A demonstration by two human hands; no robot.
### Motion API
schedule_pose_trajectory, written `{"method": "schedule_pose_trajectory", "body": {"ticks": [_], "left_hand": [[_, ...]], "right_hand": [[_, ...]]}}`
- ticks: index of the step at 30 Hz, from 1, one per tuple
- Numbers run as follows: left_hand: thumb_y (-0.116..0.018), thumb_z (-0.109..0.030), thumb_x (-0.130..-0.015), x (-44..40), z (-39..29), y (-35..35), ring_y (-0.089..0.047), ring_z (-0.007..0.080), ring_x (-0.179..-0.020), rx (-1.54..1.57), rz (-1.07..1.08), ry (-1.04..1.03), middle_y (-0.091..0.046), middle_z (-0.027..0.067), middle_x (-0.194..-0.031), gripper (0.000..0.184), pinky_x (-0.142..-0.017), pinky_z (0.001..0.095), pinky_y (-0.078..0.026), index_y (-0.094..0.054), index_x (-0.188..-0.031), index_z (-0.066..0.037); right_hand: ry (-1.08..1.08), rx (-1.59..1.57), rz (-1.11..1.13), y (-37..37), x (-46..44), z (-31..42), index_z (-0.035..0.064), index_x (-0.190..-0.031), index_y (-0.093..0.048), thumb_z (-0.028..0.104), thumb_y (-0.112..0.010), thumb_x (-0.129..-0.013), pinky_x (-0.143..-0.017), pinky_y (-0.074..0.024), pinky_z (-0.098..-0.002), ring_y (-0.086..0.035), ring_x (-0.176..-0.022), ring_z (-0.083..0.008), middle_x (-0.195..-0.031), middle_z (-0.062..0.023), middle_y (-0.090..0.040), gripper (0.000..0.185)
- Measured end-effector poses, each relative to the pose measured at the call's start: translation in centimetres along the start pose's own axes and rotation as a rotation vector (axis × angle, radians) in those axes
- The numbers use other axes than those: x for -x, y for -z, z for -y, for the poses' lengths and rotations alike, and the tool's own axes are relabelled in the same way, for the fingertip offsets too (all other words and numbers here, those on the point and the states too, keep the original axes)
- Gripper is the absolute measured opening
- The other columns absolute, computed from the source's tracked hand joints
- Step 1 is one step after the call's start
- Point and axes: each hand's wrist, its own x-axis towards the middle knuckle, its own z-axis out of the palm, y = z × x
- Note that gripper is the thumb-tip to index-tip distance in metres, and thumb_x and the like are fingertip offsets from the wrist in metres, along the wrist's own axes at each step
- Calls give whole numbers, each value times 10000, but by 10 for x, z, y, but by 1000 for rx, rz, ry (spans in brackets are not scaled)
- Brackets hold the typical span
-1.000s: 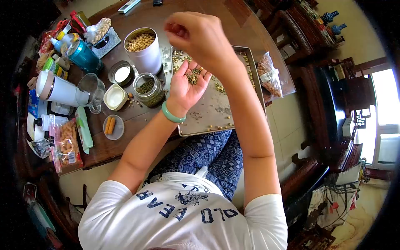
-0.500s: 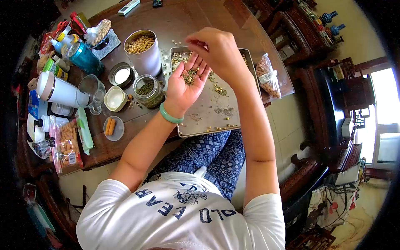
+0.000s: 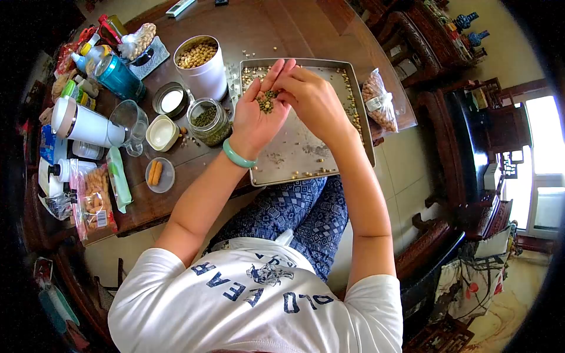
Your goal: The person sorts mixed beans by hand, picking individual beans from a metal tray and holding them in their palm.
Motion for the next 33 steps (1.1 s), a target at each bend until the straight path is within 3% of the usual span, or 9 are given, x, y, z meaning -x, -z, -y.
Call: {"method": "schedule_pose_trajectory", "body": {"ticks": [7, 11, 14, 16, 22, 33], "left_hand": [[-196, -308, -1050, -2, -6, 14, -397, 283, -1343, 146, 175, 119, -432, 180, -1450, 530, -1069, 339, -354, -444, -1360, 43], [-195, -314, -1048, -2, -5, 9, -371, 283, -1364, 100, 210, 115, -418, 178, -1459, 532, -1095, 355, -336, -428, -1371, 39], [-225, -306, -1049, 1, 3, -6, -303, 286, -1403, -122, 47, -20, -338, 184, -1506, 520, -1136, 382, -302, -360, -1413, 40], [-218, -307, -1048, 1, 3, -7, -259, 299, -1425, -157, 8, -49, -328, 187, -1507, 527, -1198, 415, -200, -343, -1415, 50], [-222, -306, -1048, 1, 5, -5, -268, 303, -1420, -199, -17, -59, -338, 190, -1501, 528, -1193, 412, -212, -351, -1412, 55], [-220, -301, -1045, 3, 7, -7, -278, 304, -1418, -178, -55, -37, -355, 199, -1491, 527, -1188, 408, -219, -364, -1412, 48]], "right_hand": [[42, 114, 11, -2, 1, -1, 20, -911, -607, 20, -645, -790, -708, -506, -400, -607, -836, -336, -879, -136, -612, 127], [-41, -17, -9, 4, 2, 13, 10, -942, -618, 22, -678, -795, -676, -505, -370, -618, -763, -291, -877, -112, -624, 159], [-65, -79, 44, 3, 5, 21, 1, -937, -629, 24, -679, -798, -661, -505, -364, -625, -727, -285, -856, -120, -633, 150], [-49, -92, 66, 0, 6, 22, -2, -939, -641, 24, -680, -798, -657, -505, -361, -628, -714, -283, -846, -126, -638, 149], [-59, -69, 47, -6, 9, 17, -9, -967, -674, 9, -664, -800, -665, -509, -355, -645, -749, -296, -844, -140, -642, 168], [-196, -109, 140, -6, 3, 25, -31, -917, -602, 39, -635, -816, -699, -503, -384, -638, -766, -341, -843, -180, -664, 128]]}}
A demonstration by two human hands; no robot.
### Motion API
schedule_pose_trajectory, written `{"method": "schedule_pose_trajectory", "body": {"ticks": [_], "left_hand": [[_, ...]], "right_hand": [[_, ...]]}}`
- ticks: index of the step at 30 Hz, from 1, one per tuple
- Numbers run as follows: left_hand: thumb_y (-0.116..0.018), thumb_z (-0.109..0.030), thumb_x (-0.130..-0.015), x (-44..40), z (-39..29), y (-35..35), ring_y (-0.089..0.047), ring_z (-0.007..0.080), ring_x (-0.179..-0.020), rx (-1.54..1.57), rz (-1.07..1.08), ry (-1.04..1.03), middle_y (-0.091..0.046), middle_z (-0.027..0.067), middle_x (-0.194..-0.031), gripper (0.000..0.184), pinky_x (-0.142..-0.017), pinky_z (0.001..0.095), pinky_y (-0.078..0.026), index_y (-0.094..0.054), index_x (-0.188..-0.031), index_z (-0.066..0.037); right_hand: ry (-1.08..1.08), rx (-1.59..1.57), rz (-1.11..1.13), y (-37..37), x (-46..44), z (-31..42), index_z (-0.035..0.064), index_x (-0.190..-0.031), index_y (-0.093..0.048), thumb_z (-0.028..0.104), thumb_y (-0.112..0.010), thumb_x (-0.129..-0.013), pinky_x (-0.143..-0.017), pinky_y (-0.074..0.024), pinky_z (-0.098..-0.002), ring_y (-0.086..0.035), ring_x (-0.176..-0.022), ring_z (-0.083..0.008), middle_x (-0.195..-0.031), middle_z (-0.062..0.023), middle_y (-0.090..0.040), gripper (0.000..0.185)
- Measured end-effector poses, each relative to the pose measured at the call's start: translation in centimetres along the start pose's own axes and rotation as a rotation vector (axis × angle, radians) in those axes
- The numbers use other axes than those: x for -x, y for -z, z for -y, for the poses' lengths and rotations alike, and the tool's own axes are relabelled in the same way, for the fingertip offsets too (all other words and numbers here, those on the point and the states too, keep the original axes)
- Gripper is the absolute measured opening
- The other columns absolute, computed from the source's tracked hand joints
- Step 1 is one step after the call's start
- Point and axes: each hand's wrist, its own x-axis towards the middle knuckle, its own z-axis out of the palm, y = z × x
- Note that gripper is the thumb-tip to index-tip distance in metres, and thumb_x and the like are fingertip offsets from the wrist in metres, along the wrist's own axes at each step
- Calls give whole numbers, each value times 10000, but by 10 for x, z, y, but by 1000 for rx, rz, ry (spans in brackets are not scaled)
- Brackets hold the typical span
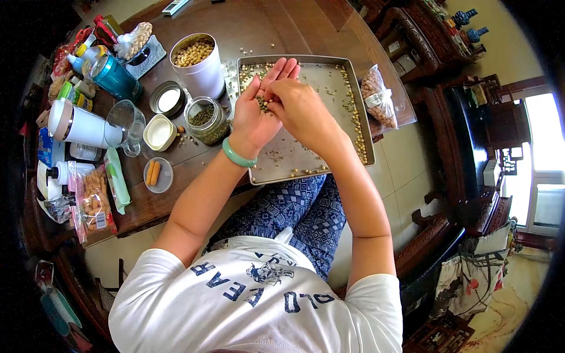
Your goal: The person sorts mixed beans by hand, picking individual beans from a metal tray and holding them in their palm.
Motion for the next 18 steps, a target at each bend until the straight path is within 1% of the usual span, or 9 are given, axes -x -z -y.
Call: {"method": "schedule_pose_trajectory", "body": {"ticks": [4, 6, 7, 9, 10, 12, 13, 16, 18], "left_hand": [[-216, -295, -1044, -1, 0, 5, -280, 307, -1416, 13, 20, -5, -356, 201, -1489, 527, -1189, 409, -218, -364, -1407, 58], [-206, -316, -1044, -3, -1, 7, -305, 294, -1403, 22, 29, 2, -382, 192, -1475, 538, -1179, 407, -235, -388, -1392, 52], [-196, -336, -1043, -4, -2, 7, -330, 282, -1390, 31, 37, 8, -409, 184, -1460, 551, -1169, 405, -251, -413, -1377, 45], [-201, -317, -1044, -2, -1, 3, -301, 294, -1404, 35, 29, -4, -386, 193, -1471, 540, -1180, 406, -234, -390, -1386, 56], [-207, -298, -1046, -2, -1, 1, -273, 306, -1418, 39, 19, -12, -364, 202, -1482, 530, -1191, 407, -216, -368, -1395, 67], [-207, -299, -1046, -2, -1, 1, -273, 305, -1418, 17, 24, -16, -364, 201, -1482, 530, -1191, 404, -217, -365, -1397, 65], [-207, -299, -1046, -2, -1, 1, -274, 303, -1418, -6, 28, -20, -363, 200, -1482, 529, -1191, 402, -218, -362, -1399, 64], [-206, -300, -1046, -2, -1, 3, -277, 300, -1416, 11, 37, -17, -358, 199, -1485, 528, -1190, 399, -219, -353, -1406, 58], [-203, -300, -1046, -2, -1, 4, -277, 298, -1416, 3, 37, -18, -358, 197, -1486, 528, -1190, 399, -221, -351, -1407, 56]], "right_hand": [[14, 20, -14, 1, 1, -2, -26, -918, -619, 30, -648, -808, -692, -507, -370, -647, -745, -311, -838, -171, -667, 127], [-23, -65, -36, 3, 2, -2, -17, -926, -647, 26, -672, -795, -674, -514, -340, -657, -726, -254, -831, -146, -673, 140], [-20, -65, -35, 3, 2, -2, -17, -926, -647, 26, -672, -795, -674, -514, -340, -657, -726, -254, -831, -146, -673, 140], [-24, -82, -94, 2, 3, -3, -7, -928, -672, 16, -693, -780, -658, -519, -310, -661, -719, -209, -824, -128, -678, 152], [-23, -81, -93, 0, 3, -5, -7, -928, -672, 16, -693, -780, -658, -519, -310, -661, -719, -209, -824, -128, -678, 152], [68, -86, -132, -4, 3, -10, -4, -931, -677, 8, -697, -775, -657, -524, -306, -664, -722, -205, -835, -121, -677, 158], [68, -86, -132, -4, 2, -11, -4, -931, -677, 8, -697, -775, -657, -524, -306, -664, -722, -205, -835, -121, -677, 158], [126, -38, -117, -5, 1, -11, -4, -920, -678, -2, -692, -780, -663, -521, -322, -658, -728, -237, -858, -133, -668, 141], [159, 48, -88, -4, 1, -10, -2, -927, -674, 4, -688, -792, -667, -516, -340, -648, -741, -276, -872, -144, -656, 136]]}}
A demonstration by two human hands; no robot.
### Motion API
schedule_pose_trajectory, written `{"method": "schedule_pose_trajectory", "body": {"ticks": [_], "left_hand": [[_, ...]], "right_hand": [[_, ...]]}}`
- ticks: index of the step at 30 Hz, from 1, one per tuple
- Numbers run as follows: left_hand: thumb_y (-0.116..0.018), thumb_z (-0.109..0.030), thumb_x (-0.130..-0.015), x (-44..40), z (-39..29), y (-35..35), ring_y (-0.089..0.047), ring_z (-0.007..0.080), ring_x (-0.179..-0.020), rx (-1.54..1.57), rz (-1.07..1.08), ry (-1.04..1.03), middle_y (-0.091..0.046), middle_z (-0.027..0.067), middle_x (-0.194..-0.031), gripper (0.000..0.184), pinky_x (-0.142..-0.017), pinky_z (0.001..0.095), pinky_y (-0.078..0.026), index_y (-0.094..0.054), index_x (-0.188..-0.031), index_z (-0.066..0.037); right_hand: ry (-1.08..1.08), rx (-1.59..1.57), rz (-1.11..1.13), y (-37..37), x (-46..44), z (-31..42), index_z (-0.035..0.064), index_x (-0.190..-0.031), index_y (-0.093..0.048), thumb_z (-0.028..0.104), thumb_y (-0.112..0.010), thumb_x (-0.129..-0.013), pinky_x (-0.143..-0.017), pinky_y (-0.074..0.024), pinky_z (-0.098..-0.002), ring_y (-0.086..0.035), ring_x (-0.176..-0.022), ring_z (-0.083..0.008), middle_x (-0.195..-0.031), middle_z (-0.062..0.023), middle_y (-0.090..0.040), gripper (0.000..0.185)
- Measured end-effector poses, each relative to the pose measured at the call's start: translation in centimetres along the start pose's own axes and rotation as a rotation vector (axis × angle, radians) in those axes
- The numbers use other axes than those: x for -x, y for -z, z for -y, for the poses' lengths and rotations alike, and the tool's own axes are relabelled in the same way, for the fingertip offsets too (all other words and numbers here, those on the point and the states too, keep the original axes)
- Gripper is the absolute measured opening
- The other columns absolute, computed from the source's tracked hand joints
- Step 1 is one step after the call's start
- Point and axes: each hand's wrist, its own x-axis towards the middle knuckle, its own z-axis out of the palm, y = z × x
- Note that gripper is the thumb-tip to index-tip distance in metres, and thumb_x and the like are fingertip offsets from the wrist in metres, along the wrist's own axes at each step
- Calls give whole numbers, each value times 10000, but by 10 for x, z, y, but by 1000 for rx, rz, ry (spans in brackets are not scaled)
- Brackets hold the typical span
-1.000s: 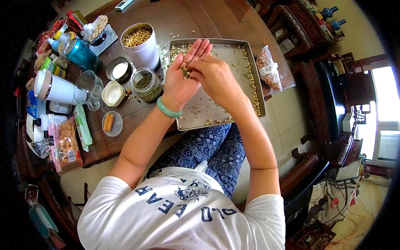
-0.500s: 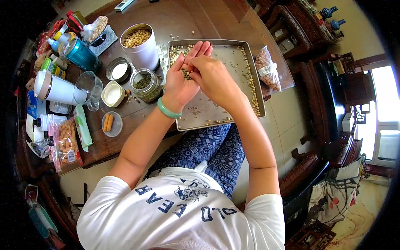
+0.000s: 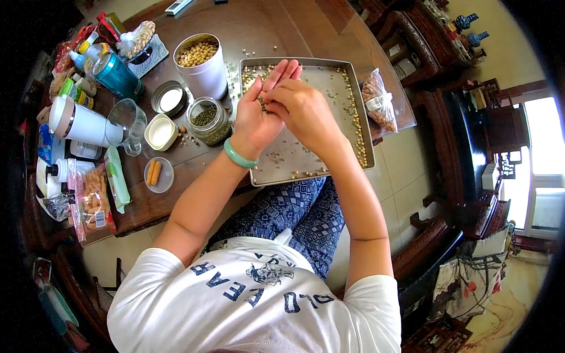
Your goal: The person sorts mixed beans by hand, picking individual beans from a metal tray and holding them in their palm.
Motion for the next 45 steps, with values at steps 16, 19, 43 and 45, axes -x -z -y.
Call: {"method": "schedule_pose_trajectory", "body": {"ticks": [16, 19, 43, 45], "left_hand": [[-432, -265, -1025, 3, 1, -10, -547, 196, -1024, 74, -308, -38, -573, 34, -975, 213, -924, 363, -478, -433, -887, -102], [-442, -252, -1024, 2, -2, -1, -564, 167, -925, 59, -262, -18, -598, -6, -897, 208, -826, 316, -521, -549, -966, -83], [-185, -343, -1048, 0, 4, -5, -271, 296, -1419, 9, 25, -1, -356, 173, -1497, 559, -1177, 377, -245, -328, -1438, 32], [-189, -342, -1049, 0, 2, -3, -265, 294, -1422, 42, 42, 6, -356, 176, -1496, 558, -1181, 389, -234, -336, -1436, 32]], "right_hand": [[1, -146, -95, 19, -53, 15, -11, -947, -650, 36, -679, -834, -650, -503, -261, -629, -721, -146, -833, -84, -656, 126], [137, -161, -123, 8, -81, 20, -14, -908, -655, 65, -685, -805, -643, -505, -353, -628, -711, -308, -838, -150, -651, 133], [-14, 32, 68, 16, -10, 2, 25, -914, -684, 29, -705, -759, -674, -507, -351, -641, -745, -281, -818, -124, -678, 156], [-39, 37, 87, 16, -8, 4, 22, -910, -676, 33, -698, -761, -683, -505, -368, -639, -768, -291, -844, -135, -675, 151]]}}
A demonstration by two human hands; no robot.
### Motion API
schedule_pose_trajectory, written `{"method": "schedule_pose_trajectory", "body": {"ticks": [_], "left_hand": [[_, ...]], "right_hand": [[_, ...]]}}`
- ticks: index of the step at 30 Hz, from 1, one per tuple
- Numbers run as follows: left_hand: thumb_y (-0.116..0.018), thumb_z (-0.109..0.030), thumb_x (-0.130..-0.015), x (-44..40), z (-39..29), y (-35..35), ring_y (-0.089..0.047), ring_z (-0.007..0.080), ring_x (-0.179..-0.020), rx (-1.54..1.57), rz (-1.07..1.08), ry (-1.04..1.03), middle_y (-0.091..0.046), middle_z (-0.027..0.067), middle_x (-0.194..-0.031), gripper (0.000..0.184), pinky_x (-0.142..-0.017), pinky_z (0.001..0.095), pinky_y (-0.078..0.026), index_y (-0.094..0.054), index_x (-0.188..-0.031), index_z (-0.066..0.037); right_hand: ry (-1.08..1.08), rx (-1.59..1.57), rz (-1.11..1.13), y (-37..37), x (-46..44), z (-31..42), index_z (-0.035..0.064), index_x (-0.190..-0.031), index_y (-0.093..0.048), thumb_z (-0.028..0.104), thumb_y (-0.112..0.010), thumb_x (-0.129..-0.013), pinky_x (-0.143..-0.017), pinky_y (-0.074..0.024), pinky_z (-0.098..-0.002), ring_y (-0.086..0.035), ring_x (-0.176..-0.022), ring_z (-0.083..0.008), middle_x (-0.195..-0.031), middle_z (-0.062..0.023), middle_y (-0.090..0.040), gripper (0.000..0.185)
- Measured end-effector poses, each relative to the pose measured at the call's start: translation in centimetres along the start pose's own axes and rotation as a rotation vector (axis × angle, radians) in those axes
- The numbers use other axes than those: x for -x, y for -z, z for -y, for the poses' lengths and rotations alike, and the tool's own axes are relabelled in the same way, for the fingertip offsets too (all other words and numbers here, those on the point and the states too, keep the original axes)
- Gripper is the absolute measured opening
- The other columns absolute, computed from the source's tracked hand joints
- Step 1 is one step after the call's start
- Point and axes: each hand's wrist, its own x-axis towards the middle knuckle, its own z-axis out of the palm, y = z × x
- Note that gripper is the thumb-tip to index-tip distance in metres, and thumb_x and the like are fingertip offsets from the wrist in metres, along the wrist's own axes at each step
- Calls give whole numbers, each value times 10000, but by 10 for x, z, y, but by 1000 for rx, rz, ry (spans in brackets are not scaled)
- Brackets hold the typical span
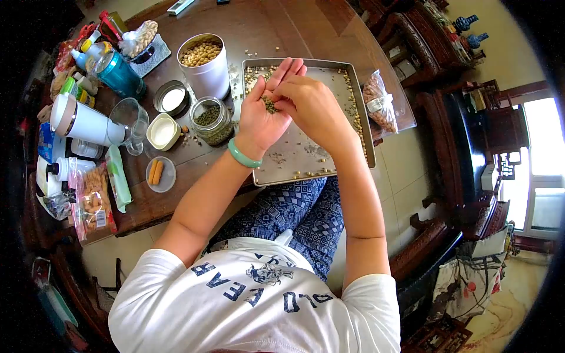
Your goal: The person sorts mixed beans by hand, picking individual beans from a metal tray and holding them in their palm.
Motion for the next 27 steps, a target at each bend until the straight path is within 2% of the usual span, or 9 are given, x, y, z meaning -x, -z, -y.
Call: {"method": "schedule_pose_trajectory", "body": {"ticks": [12, 14, 15, 16, 18, 19, 20, 23, 27], "left_hand": [[-204, -347, -1052, 2, 2, -2, -301, 256, -1408, -93, 7, 43, -363, 156, -1499, 543, -1174, 388, -248, -347, -1441, 5], [-231, -349, -1055, 3, 1, -6, -423, 232, -1315, -95, -102, 18, -461, 130, -1408, 514, -1124, 376, -345, -414, -1383, 2], [-314, -312, -1052, 3, -2, 5, -558, 200, -1121, 15, -107, 44, -569, 73, -1175, 400, -1007, 367, -476, -504, -1233, -10], [-314, -312, -1052, 2, 0, 10, -558, 200, -1121, 13, -108, 43, -569, 73, -1175, 400, -1007, 367, -476, -504, -1233, -10], [-442, -256, -1025, 1, 5, 12, -548, 259, -1146, 18, -335, -45, -558, 112, -1093, 263, -990, 366, -510, -474, -1037, 5], [-513, -226, -999, 4, 6, 11, -563, 251, -1095, 21, -251, -21, -544, 79, -1013, 223, -1000, 396, -504, -458, -932, -21], [-513, -226, -999, 6, 7, 7, -563, 251, -1095, 11, -250, -18, -544, 79, -1013, 223, -1000, 396, -504, -458, -932, -21], [-479, -239, -1014, 8, 12, 1, -560, 196, -1011, 9, -254, -41, -517, 33, -924, 233, -998, 382, -487, -477, -926, -23], [-417, -166, -1018, 2, 11, 18, -569, 196, -1084, -84, -285, -44, -561, 42, -975, 179, -978, 328, -488, -528, -1001, -26]], "right_hand": [[-101, 49, 23, -1, -2, 8, 1, -909, -587, 99, -631, -835, -700, -492, -387, -615, -773, -307, -879, -151, -627, 131], [-162, -60, 62, 9, -13, 13, -2, -922, -584, 104, -625, -848, -684, -496, -361, -614, -746, -279, -843, -149, -617, 136], [-94, -63, 0, 11, -21, 14, -2, -906, -580, 125, -613, -842, -684, -488, -392, -609, -746, -320, -842, -169, -617, 146], [-27, -68, -63, 13, -29, 15, -2, -891, -576, 145, -602, -836, -684, -480, -423, -603, -745, -360, -842, -188, -616, 159], [-28, -71, -94, 10, -50, 21, -4, -875, -580, 154, -601, -830, -677, -482, -412, -606, -747, -358, -824, -179, -623, 166], [55, -32, -103, 8, -62, 24, -5, -900, -586, 139, -613, -838, -682, -492, -378, -615, -750, -312, -840, -162, -631, 159], [138, 9, -116, 4, -73, 25, -6, -925, -592, 124, -624, -845, -688, -502, -344, -623, -753, -266, -856, -144, -639, 156], [165, 4, -80, -10, -106, 27, -8, -935, -604, 132, -617, -851, -706, -508, -350, -626, -762, -268, -875, -140, -647, 164], [321, -90, -152, -29, -126, 21, 3, -988, -628, 120, -638, -837, -711, -516, -354, -634, -775, -252, -890, -137, -654, 191]]}}
